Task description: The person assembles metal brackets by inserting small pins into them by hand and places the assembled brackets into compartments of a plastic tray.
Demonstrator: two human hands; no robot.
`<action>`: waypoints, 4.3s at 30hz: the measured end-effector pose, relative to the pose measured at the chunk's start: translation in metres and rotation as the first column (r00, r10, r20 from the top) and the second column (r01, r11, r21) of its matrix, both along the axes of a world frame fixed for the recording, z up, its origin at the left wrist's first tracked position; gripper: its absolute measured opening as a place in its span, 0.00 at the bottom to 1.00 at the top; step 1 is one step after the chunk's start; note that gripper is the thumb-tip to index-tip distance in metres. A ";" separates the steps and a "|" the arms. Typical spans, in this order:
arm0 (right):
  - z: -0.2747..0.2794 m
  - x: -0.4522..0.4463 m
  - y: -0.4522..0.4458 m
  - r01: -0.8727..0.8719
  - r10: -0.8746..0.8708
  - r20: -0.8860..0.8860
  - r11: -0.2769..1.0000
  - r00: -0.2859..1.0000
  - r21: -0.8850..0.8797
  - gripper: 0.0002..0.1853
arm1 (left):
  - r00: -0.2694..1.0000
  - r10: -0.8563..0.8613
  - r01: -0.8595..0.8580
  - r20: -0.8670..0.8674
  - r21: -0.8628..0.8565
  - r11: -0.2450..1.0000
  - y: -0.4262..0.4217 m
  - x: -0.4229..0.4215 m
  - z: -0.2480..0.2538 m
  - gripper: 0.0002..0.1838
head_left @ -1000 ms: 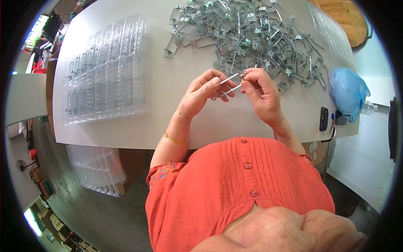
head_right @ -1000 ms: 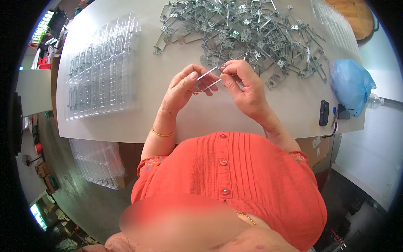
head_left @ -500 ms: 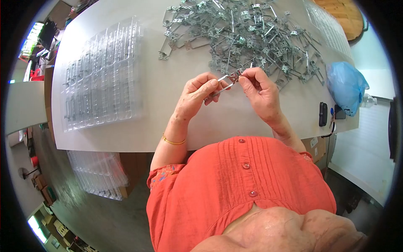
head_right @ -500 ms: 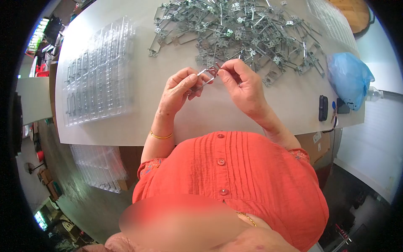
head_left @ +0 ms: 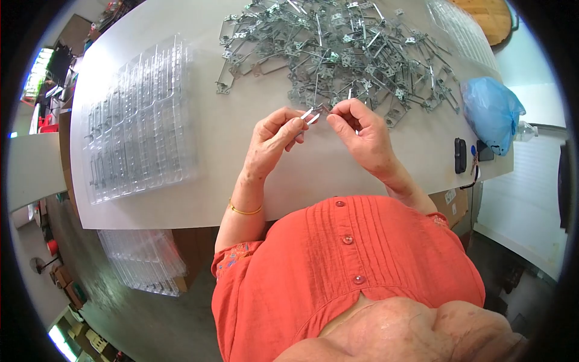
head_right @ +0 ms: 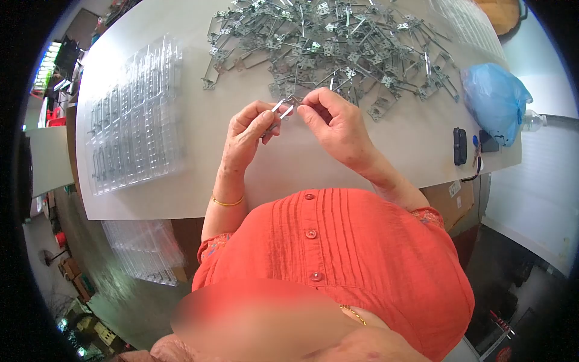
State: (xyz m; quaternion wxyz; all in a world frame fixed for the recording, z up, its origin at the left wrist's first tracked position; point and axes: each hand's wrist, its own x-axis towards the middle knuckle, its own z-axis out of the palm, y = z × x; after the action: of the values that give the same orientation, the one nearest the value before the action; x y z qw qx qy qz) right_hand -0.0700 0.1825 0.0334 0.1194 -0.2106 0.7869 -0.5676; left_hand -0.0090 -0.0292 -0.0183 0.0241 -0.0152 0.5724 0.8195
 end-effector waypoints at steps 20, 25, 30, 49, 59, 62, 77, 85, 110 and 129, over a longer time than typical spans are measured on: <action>-0.001 -0.009 0.002 -0.050 0.086 0.391 0.994 0.916 -0.100 0.11 | 0.990 -0.043 -0.014 -0.138 -0.386 0.922 0.006 0.001 0.003 0.07; -0.013 -0.012 0.007 -0.029 0.037 0.229 0.999 0.973 -0.041 0.09 | 0.981 -0.098 0.018 -0.166 -0.425 0.905 0.009 0.001 0.004 0.08; 0.000 -0.013 0.003 0.139 -0.077 0.267 0.965 0.961 -0.222 0.07 | 0.967 -0.161 0.096 -0.198 -0.302 0.948 0.013 0.002 0.004 0.07; 0.007 -0.003 0.000 -0.052 0.078 0.453 0.996 0.888 -0.070 0.10 | 0.997 0.059 -0.052 -0.041 0.146 0.988 -0.001 -0.001 -0.002 0.11; 0.005 -0.006 0.002 -0.038 0.100 0.479 0.990 0.872 -0.137 0.15 | 0.993 0.038 -0.045 -0.109 -0.059 0.997 0.002 0.001 0.000 0.10; 0.002 -0.009 0.004 -0.028 0.146 0.550 0.976 0.822 -0.216 0.15 | 0.995 -0.023 0.016 -0.095 -0.070 0.997 -0.001 0.003 0.003 0.10; 0.000 -0.016 0.007 -0.085 0.142 0.592 0.989 0.794 -0.122 0.11 | 0.974 -0.209 0.196 -0.083 -0.143 0.970 -0.003 0.005 0.007 0.13; 0.004 -0.010 0.006 0.023 0.009 0.316 0.995 0.949 -0.098 0.08 | 1.000 -0.010 0.009 0.022 0.016 1.000 0.000 0.002 0.003 0.12; 0.003 0.003 -0.002 -0.008 0.095 0.549 0.987 0.830 -0.159 0.11 | 0.986 0.016 -0.062 -0.164 -0.274 0.960 0.004 0.001 -0.002 0.10; 0.009 -0.003 0.016 -0.033 0.100 0.392 0.984 0.914 -0.174 0.09 | 0.979 0.141 -0.176 -0.148 -0.259 0.950 0.015 0.004 0.005 0.08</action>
State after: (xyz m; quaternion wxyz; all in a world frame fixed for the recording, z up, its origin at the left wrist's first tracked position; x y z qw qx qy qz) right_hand -0.0726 0.1989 0.0428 0.2792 -0.1262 0.6889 -0.6569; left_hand -0.0049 -0.0139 -0.0132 -0.0808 -0.0115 0.6763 0.7321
